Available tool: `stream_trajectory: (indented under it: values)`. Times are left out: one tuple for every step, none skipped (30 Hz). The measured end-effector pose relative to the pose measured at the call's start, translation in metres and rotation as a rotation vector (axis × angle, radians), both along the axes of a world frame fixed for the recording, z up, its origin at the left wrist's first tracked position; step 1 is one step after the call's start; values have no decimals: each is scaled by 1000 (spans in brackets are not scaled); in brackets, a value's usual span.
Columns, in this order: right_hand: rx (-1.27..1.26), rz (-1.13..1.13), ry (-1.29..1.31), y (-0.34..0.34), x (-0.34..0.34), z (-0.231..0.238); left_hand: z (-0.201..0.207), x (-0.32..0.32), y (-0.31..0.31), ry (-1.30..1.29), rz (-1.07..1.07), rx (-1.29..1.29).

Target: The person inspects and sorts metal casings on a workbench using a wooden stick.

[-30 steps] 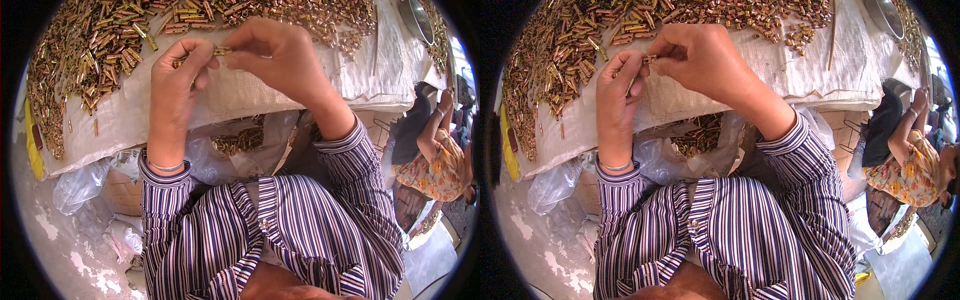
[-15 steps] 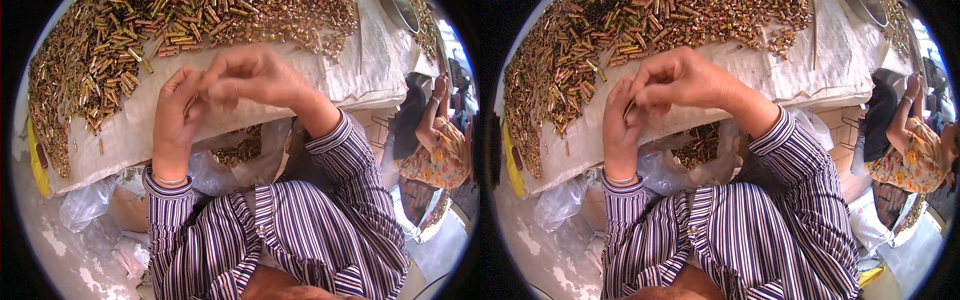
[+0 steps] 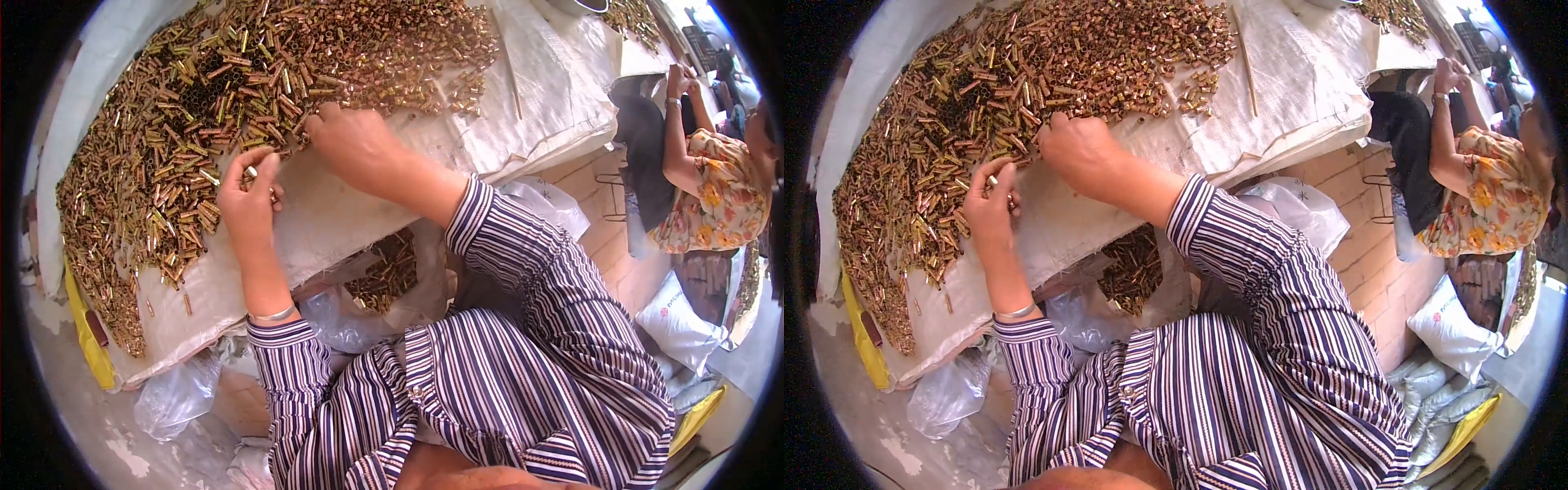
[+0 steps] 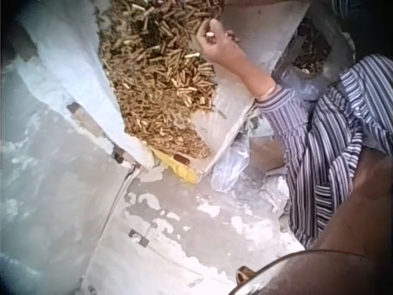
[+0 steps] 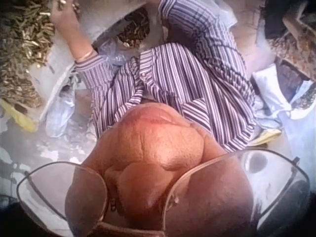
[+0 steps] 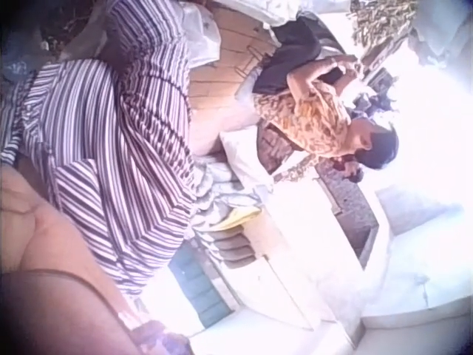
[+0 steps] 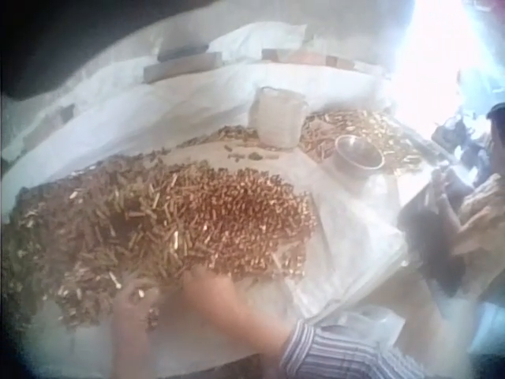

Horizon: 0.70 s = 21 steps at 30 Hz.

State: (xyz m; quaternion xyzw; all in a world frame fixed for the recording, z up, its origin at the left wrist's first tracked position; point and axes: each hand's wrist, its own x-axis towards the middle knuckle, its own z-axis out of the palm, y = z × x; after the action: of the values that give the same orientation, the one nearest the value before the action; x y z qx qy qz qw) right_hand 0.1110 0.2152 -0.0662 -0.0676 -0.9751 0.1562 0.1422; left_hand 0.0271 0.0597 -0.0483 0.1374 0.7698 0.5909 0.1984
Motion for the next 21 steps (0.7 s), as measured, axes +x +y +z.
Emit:
stream_trajectory:
  values:
    - [0, 2, 8, -1, -1, 0, -2, -3, 0, 8, 2, 0]
    - [-6, 28, 34, -2, -2, 0, -9, -7, 0, 406, -54, -228]
    - [-9, 56, 60, -2, -4, -1, -12, -9, 2, 802, -105, -455]
    - [-2, 62, 67, -3, -3, -1, -14, -8, 2, 837, -102, -520]
    - [-25, 82, 105, -5, 1, -1, -15, -8, 1, 843, -91, -516]
    - [-47, 103, 143, -7, 4, 0, -14, -9, -1, 868, -114, -547]
    - [-35, 114, 154, -8, 5, 3, -11, -10, -2, 897, -133, -577]
    - [-21, 156, 168, -9, 6, 7, -9, -11, -5, 924, -116, -560]
    - [-2, 184, 176, -7, 7, 7, -9, -10, -3, 930, -108, -543]
    - [18, 183, 180, -7, 8, 6, -8, -7, 1, 868, -128, -578]
    - [23, 161, 147, -7, 10, 4, -6, -6, 4, 806, -149, -611]
    - [22, 146, 117, -8, 9, 5, -5, -5, 2, 815, -151, -626]
    - [36, 150, 124, -8, 9, 7, -4, -4, 0, 822, -140, -616]
    - [-8, 156, 105, -6, 9, 9, -2, -2, -1, 854, -138, -599]
    - [-54, 161, 84, -5, 9, 11, -1, 0, -3, 883, -137, -582]
    - [-43, 162, 87, -4, 7, 12, -1, 1, -4, 887, -131, -573]
    - [-193, 57, 61, -4, 4, 11, -2, 1, -5, 901, -131, -541]
    - [-346, -47, 31, -5, 2, 11, -5, 1, -7, 911, -131, -513]
    - [-342, -44, 29, -2, 3, 10, -10, 0, -8, 908, -127, -511]
    - [-460, -6, 120, 3, 7, 11, -15, -2, -9, 877, -107, -420]
    - [-584, 37, 210, 5, 9, 13, -14, -1, -10, 843, -82, -336]
